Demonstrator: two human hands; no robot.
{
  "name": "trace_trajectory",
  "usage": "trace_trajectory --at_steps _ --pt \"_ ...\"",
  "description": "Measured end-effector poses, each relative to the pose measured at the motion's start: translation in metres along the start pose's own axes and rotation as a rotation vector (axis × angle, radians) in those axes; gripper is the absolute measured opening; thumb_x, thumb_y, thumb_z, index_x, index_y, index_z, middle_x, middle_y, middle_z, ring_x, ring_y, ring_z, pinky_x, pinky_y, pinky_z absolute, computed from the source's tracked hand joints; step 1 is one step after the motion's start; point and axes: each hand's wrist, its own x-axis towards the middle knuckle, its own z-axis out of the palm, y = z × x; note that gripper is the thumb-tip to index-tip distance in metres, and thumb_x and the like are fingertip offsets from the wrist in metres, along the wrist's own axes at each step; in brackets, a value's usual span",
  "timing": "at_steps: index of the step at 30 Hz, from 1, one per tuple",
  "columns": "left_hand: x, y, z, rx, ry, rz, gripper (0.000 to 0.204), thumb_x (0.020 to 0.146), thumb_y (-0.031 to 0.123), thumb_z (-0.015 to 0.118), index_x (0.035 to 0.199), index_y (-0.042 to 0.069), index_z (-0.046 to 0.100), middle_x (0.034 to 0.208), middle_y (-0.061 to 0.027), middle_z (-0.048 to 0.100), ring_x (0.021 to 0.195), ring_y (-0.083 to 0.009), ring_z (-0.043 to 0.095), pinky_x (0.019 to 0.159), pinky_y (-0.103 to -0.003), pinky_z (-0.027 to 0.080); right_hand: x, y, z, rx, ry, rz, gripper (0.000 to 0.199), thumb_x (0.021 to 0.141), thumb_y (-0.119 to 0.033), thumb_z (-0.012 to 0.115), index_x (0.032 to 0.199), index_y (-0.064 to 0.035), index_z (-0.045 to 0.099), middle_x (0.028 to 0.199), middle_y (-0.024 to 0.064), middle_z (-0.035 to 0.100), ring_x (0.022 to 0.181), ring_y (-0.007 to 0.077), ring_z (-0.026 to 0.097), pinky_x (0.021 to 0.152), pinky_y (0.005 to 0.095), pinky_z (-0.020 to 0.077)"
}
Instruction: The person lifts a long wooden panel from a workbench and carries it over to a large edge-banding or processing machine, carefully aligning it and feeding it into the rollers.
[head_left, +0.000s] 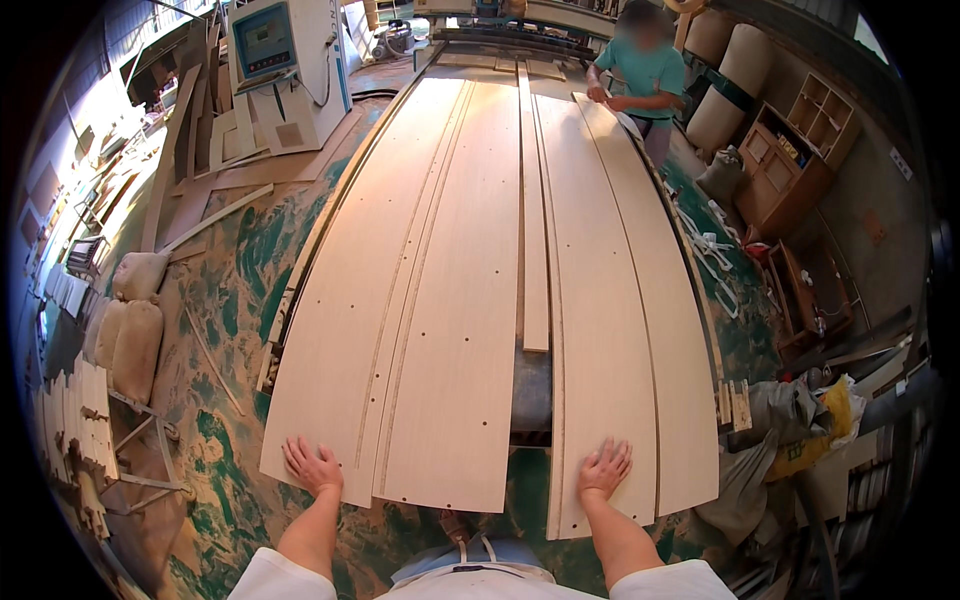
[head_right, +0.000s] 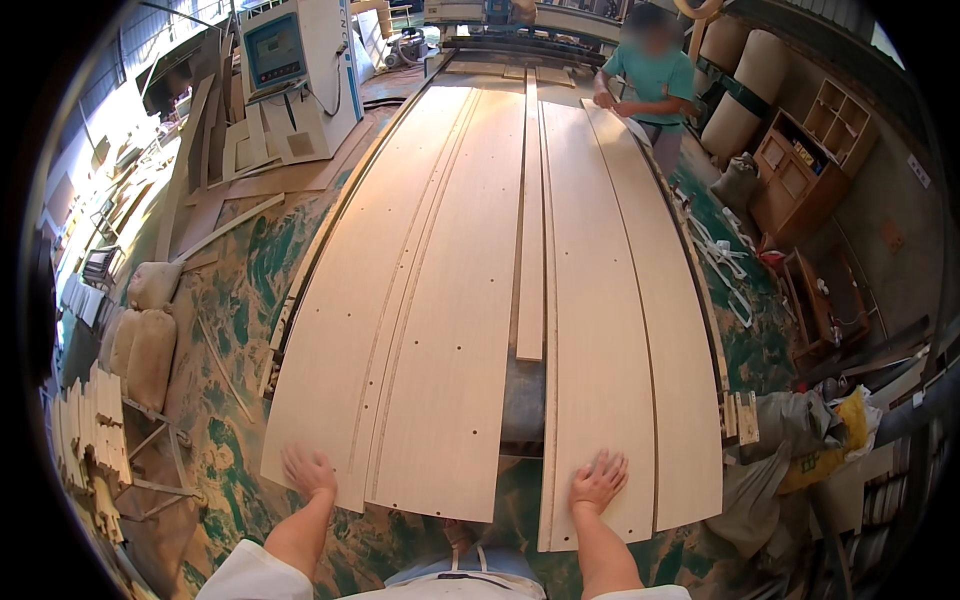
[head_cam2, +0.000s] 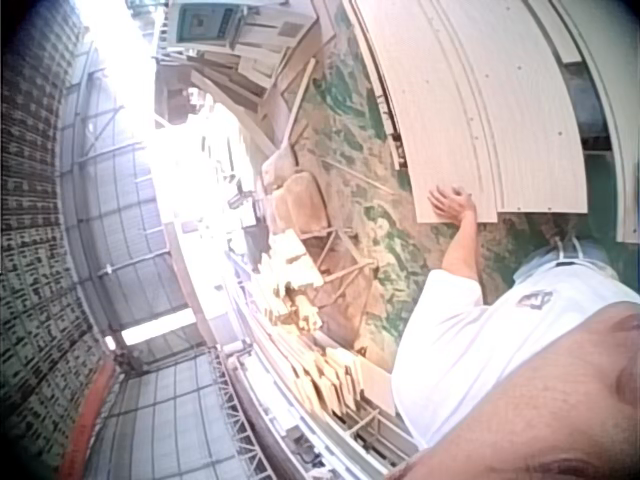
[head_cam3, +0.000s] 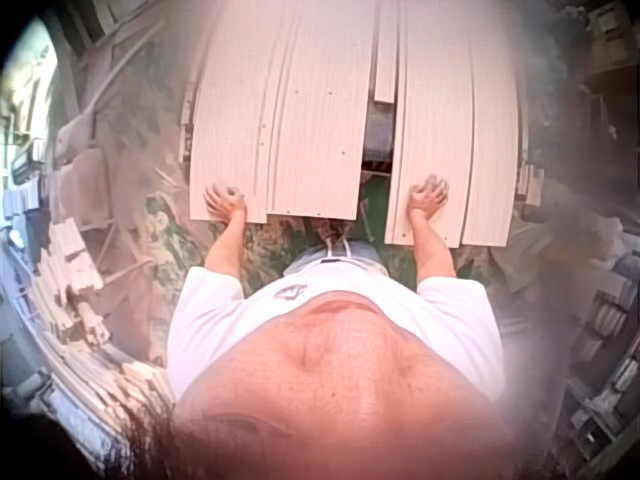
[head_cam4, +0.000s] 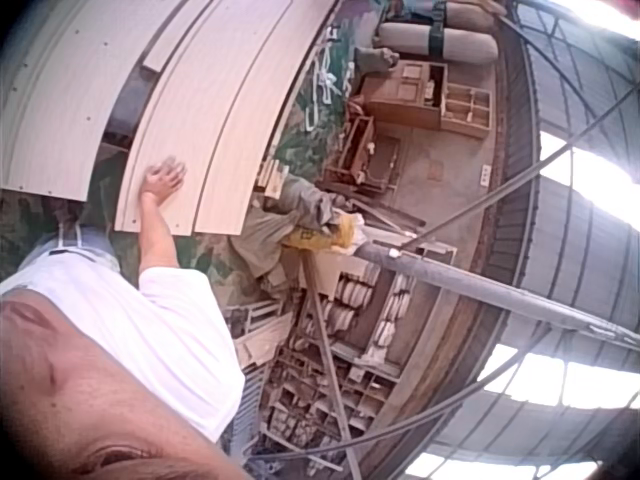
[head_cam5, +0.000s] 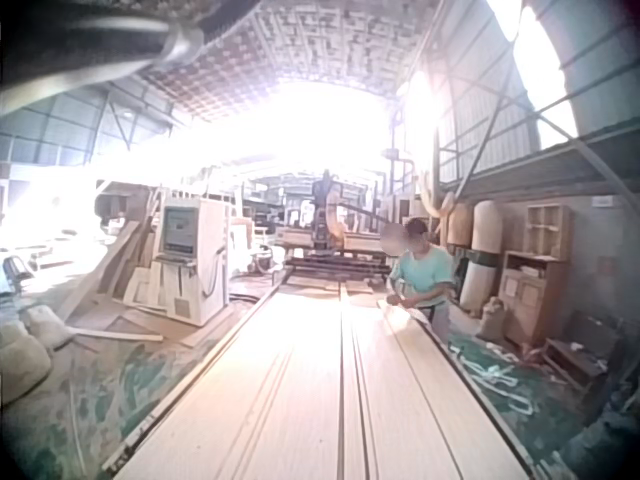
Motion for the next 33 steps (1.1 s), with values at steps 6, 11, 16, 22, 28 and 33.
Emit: trace_trajectory --at_steps 6,11,16,22,28,33 --pt "0.0000 0.0020 -0.0028 -0.003 0.001 -0.003 0.054 0.093 0.030 0.057 0.140 0.004 0.053 0.157 -0.0173 0.041 0.150 -0.0348 0.030 0.123 -0.052 0.023 0.0001 -0.0014 -0.0016 0.001 0.005 0.008 0.056 0.092 -0.030 0.055 0.146 -0.0140 0.050 0.155 0.0210 0.038 0.149 0.0388 0.030 0.122 0.0577 0.0232" --pt "-0.0008 0.0006 -0.0001 0.000 0.001 -0.004 0.054 0.093 0.030 0.058 0.139 0.003 0.053 0.156 -0.0174 0.042 0.150 -0.0351 0.031 0.123 -0.053 0.023 0.0009 -0.0003 -0.0002 0.016 0.003 0.010 0.056 0.092 -0.031 0.054 0.146 -0.0139 0.051 0.155 0.0214 0.038 0.149 0.0391 0.030 0.122 0.0579 0.0231" --pt "-0.0009 -0.0012 0.0016 -0.006 0.009 0.003 0.053 0.093 0.029 0.057 0.138 0.003 0.053 0.156 -0.0171 0.042 0.150 -0.0351 0.031 0.123 -0.052 0.023 0.0000 -0.0003 0.0012 0.017 0.008 0.008 0.056 0.092 -0.031 0.054 0.145 -0.0133 0.052 0.155 0.0215 0.039 0.149 0.0391 0.030 0.122 0.0578 0.0230" --pt "0.0002 0.0014 -0.0026 0.003 -0.002 0.005 0.052 0.093 0.029 0.057 0.138 0.004 0.053 0.156 -0.0168 0.042 0.150 -0.0349 0.030 0.123 -0.053 0.023 -0.0006 0.0001 0.0016 0.012 0.012 0.005 0.056 0.092 -0.031 0.055 0.145 -0.0129 0.052 0.155 0.0215 0.039 0.149 0.0389 0.030 0.122 0.0577 0.0230" --pt "0.0007 0.0035 -0.0056 -0.002 -0.019 0.000 0.053 0.093 0.029 0.056 0.140 0.004 0.052 0.157 -0.0170 0.041 0.150 -0.0348 0.030 0.124 -0.053 0.022 0.0000 0.0002 0.0004 0.011 -0.012 0.010 0.056 0.093 -0.031 0.053 0.146 -0.0140 0.050 0.156 0.0215 0.037 0.150 0.0390 0.029 0.122 0.0574 0.0219" --pt "0.0014 0.0027 -0.0044 -0.004 -0.033 -0.005 0.053 0.094 0.029 0.056 0.141 0.005 0.051 0.158 -0.0169 0.040 0.151 -0.0346 0.029 0.124 -0.053 0.022 0.0000 0.0001 0.0002 0.005 -0.027 0.012 0.057 0.094 -0.031 0.053 0.148 -0.0147 0.048 0.157 0.0215 0.036 0.150 0.0390 0.028 0.123 0.0572 0.0212"
